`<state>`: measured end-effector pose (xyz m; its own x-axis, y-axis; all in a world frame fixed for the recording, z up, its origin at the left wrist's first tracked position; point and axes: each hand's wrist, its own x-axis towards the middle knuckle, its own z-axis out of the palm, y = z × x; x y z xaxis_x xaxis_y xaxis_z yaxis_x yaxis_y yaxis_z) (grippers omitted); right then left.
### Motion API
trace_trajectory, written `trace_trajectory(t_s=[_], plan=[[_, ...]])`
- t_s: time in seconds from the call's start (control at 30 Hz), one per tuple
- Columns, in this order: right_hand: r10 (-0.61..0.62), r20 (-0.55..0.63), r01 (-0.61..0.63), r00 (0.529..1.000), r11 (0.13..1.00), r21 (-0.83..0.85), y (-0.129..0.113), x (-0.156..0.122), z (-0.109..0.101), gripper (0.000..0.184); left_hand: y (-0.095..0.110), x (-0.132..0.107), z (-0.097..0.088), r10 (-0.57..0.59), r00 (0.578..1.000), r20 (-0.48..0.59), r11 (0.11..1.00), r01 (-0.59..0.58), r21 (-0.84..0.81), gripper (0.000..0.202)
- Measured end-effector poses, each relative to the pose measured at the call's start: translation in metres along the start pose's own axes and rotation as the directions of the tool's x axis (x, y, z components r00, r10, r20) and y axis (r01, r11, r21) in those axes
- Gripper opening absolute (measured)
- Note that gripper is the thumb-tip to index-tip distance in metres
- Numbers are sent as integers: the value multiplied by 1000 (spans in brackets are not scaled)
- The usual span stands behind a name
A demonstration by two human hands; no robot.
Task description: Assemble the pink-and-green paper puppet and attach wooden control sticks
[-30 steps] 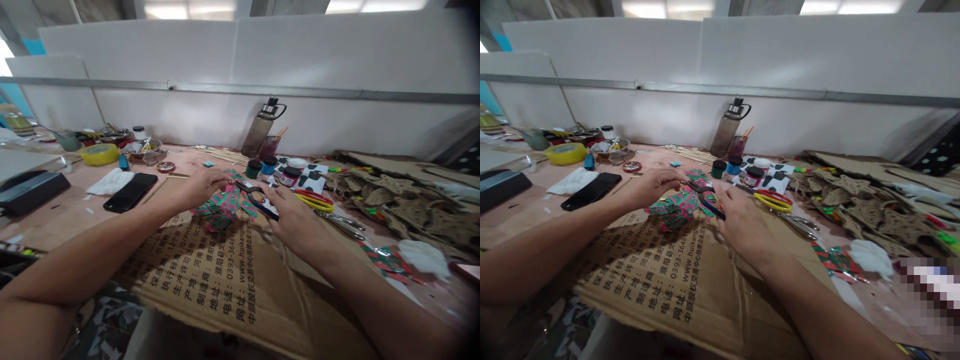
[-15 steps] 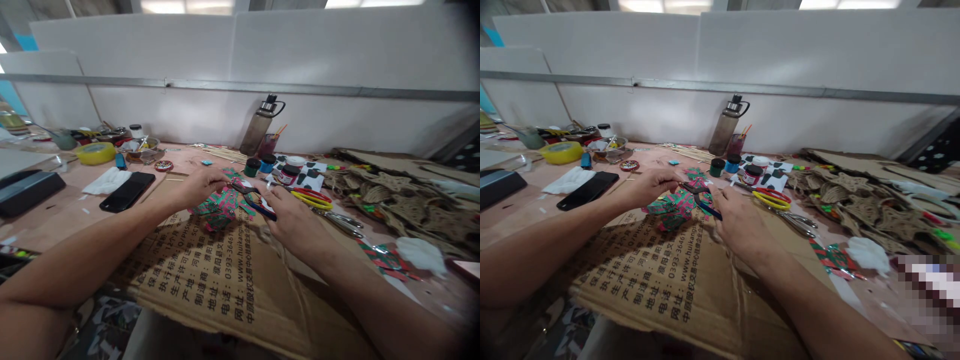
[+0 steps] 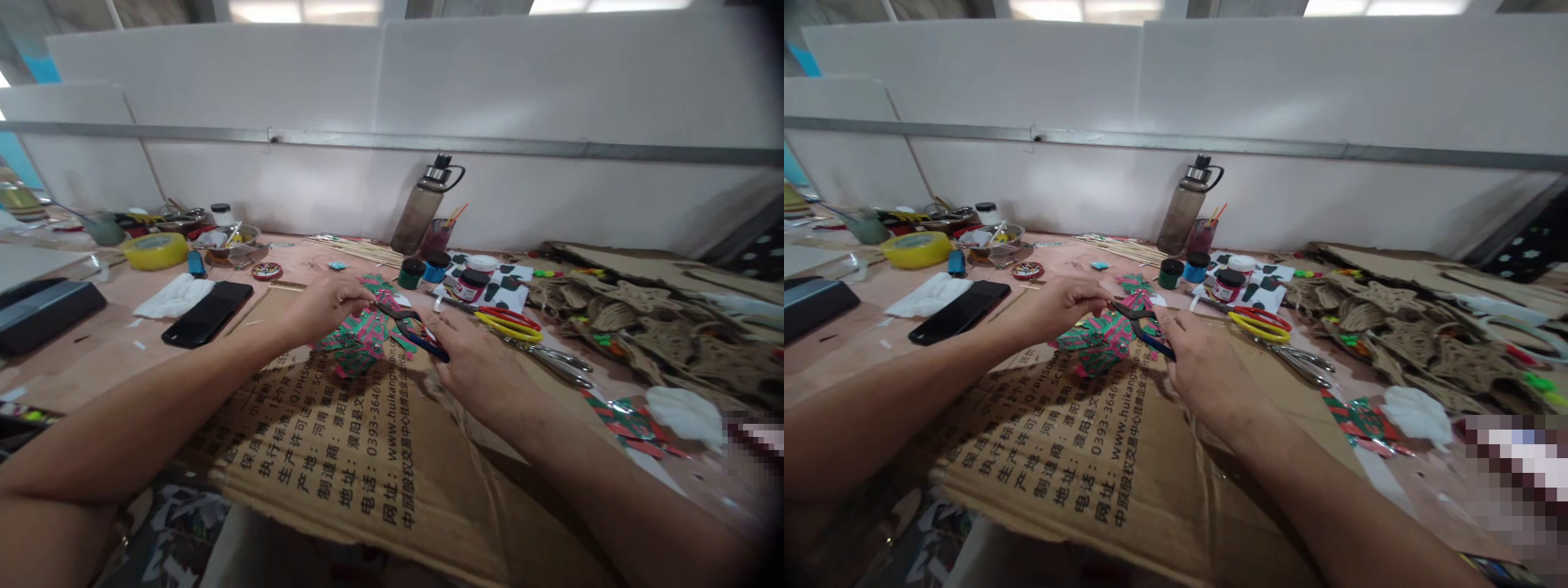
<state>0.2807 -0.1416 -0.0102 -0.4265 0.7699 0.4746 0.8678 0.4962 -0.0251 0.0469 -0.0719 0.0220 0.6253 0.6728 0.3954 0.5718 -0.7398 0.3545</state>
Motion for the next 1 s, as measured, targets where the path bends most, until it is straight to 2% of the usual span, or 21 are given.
trace_trajectory(t_s=[0.37,0.53,0.7,1.0], plan=[[24,39,-27,999,996,82,-1,0,2,62,6,-4,3,50,997,-52,995,-45,91,26],[18,14,-18,1000,999,46,5,2,6,60,1,2,5,45,999,-2,997,-45,64,22],[-24,-44,23,999,1000,-19,10,2,6,63,-7,5,8,21,1000,-13,1000,-21,-13,22],[-2,19,2,1000,1000,-20,5,2,1,60,-7,5,9,-5,1000,-8,998,4,-64,18]])
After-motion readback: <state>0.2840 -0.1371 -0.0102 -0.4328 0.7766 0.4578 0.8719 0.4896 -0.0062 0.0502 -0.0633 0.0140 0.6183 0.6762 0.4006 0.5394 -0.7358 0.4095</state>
